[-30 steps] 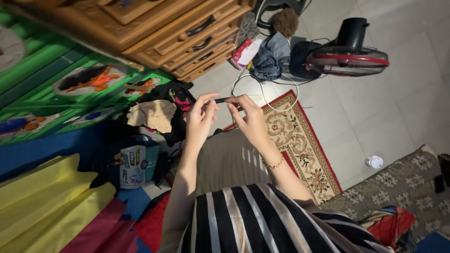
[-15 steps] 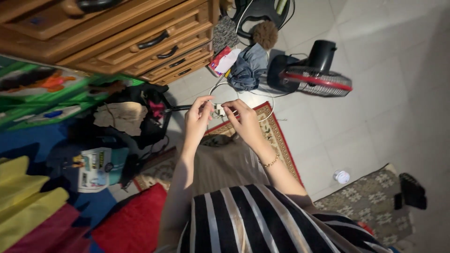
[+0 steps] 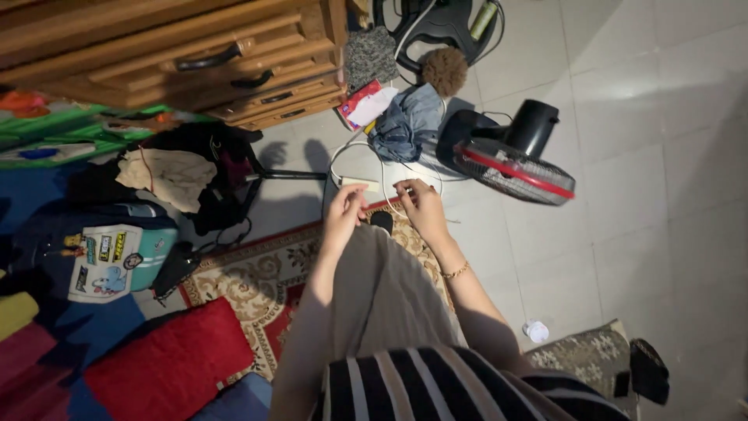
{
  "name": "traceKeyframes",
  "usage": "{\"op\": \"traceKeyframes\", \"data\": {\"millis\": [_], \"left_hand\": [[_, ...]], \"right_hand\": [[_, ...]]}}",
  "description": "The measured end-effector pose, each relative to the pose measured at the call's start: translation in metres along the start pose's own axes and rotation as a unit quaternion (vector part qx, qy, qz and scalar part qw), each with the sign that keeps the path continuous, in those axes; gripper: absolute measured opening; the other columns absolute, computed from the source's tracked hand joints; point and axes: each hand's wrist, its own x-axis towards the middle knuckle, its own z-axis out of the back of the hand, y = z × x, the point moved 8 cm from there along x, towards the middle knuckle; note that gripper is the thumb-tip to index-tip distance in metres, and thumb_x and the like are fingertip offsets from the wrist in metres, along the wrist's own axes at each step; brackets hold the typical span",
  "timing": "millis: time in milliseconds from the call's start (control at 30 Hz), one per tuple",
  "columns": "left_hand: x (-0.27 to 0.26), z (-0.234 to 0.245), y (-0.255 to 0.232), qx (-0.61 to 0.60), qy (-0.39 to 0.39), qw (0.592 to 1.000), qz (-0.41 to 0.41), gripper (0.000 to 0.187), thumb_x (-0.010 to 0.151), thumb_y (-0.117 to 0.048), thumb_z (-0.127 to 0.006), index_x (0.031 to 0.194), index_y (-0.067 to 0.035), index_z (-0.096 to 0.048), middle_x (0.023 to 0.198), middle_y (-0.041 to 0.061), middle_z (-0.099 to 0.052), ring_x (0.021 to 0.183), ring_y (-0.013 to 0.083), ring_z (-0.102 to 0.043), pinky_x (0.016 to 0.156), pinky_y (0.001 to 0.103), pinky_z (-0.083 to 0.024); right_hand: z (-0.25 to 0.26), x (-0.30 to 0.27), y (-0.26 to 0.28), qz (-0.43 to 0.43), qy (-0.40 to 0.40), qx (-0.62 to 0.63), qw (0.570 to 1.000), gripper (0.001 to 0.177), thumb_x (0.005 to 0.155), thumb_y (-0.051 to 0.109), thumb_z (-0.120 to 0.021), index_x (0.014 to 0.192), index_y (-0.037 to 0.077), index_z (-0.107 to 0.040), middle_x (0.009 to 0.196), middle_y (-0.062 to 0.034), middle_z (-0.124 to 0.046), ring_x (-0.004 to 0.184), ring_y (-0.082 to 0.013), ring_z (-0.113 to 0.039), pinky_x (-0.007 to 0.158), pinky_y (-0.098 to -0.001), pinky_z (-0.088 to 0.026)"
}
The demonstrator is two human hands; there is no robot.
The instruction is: Organizing various household items including bags, electrical cables, clothing, a brown plush decorative item, tissues, and toiletries.
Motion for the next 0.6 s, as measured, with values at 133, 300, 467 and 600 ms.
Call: {"op": "traceKeyframes", "data": {"millis": [133, 300, 467, 600], "left_hand": [[0.028, 0.011, 0.048, 0.015, -0.003, 1.000, 0.003, 0.024, 0.105, -0.019, -0.054, 0.123, -0.009, -0.066, 0.087, 0.001, -0.065, 0.068, 0.0060, -0.056, 0.056, 0.021, -0.045], [0.088, 0.031, 0.127, 0.033, -0.015, 0.999, 0.036, 0.025, 0.106, -0.022, -0.054, 0.123, -0.008, -0.066, 0.088, 0.002, -0.066, 0.076, 0.0090, -0.062, 0.065, 0.024, -0.053], [0.163, 0.044, 0.198, 0.006, -0.021, 1.000, 0.013, 0.025, 0.106, -0.022, -0.055, 0.123, -0.007, -0.066, 0.098, 0.005, -0.069, 0.091, 0.0133, -0.068, 0.079, 0.028, -0.057], [0.232, 0.064, 0.269, 0.000, -0.056, 0.998, 0.025, 0.028, 0.102, -0.021, -0.061, 0.124, -0.006, -0.066, 0.111, 0.007, -0.071, 0.102, 0.0150, -0.069, 0.089, 0.030, -0.054]], "right_hand": [[-0.031, 0.018, -0.048, -0.025, -0.002, 0.032, 0.999, 0.015, 0.097, 0.012, -0.066, 0.107, 0.001, -0.070, 0.099, -0.0135, -0.074, 0.079, -0.0237, -0.074, 0.071, -0.0340, -0.057], [-0.080, 0.062, -0.122, -0.071, -0.011, 0.052, 0.996, 0.016, 0.097, 0.012, -0.065, 0.108, 0.002, -0.070, 0.103, -0.0124, -0.076, 0.087, -0.0234, -0.077, 0.072, -0.0341, -0.058], [-0.144, 0.118, -0.243, -0.080, -0.031, 0.092, 0.992, 0.016, 0.098, 0.011, -0.064, 0.109, 0.001, -0.069, 0.103, -0.0105, -0.077, 0.091, -0.0202, -0.077, 0.076, -0.0316, -0.057], [-0.195, 0.173, -0.327, -0.116, -0.039, 0.141, 0.982, 0.017, 0.099, 0.011, -0.063, 0.111, 0.002, -0.071, 0.100, -0.0087, -0.079, 0.092, -0.0145, -0.075, 0.081, -0.0287, -0.056]]}}
